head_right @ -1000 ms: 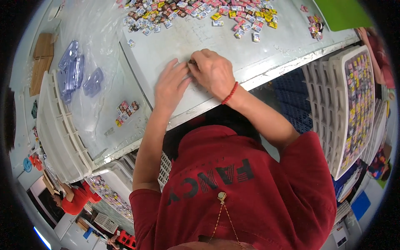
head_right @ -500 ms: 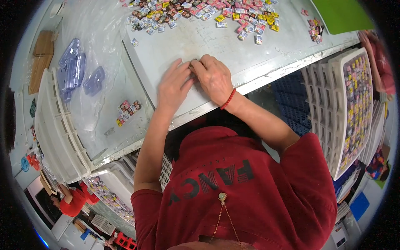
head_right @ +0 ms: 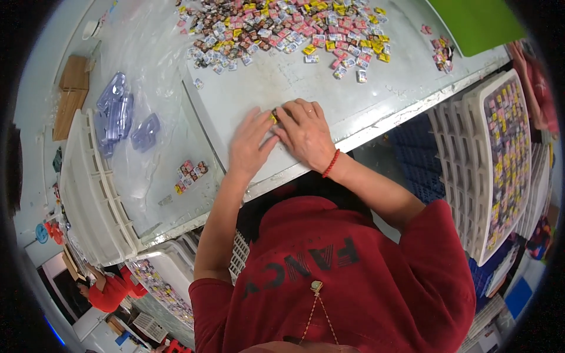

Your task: Picking small colorful items from a central pile and placing them into individual plastic bags at a factory workstation.

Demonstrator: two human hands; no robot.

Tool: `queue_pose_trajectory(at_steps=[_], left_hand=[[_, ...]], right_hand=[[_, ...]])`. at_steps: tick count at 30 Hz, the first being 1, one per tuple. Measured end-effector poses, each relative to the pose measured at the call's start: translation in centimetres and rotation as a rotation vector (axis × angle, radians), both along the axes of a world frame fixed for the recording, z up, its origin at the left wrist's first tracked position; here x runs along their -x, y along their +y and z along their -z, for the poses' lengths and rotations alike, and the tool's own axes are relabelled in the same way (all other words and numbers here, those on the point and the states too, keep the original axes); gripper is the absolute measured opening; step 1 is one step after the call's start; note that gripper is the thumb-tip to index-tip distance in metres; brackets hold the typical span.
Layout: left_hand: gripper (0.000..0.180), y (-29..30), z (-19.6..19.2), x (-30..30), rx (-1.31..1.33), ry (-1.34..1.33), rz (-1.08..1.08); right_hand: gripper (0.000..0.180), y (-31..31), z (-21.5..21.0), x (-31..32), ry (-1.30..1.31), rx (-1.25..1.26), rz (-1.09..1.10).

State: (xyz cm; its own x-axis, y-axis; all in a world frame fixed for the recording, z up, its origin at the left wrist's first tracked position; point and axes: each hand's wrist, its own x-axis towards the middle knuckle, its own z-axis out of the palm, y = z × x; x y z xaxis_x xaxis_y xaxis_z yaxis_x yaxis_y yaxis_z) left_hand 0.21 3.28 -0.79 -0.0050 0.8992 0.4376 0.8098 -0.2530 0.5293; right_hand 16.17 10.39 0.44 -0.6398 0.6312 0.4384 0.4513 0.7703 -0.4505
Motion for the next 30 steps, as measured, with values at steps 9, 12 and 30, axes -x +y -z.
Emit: queue_pose_trajectory(at_steps=[9, 12, 30], left_hand=[[0.026, 2.8, -3.5, 3.3, 0.002, -0.173, -0.218], [0.029, 7.8, -2.8, 6.9, 0.013, -0.006, -0.259], [0.029, 6.3, -0.6, 9.7, 0.006, 0.003, -0.205]], right_hand=[[0.033, 9.5, -2.0, 1.5, 0.091, 0.006, 0.004], [0.035, 12.2, -1.3, 7.0, 0.145, -0.048, -0.058], [0.043, 14.7, 1.6, 4.2, -0.03, -0.264, -0.041]])
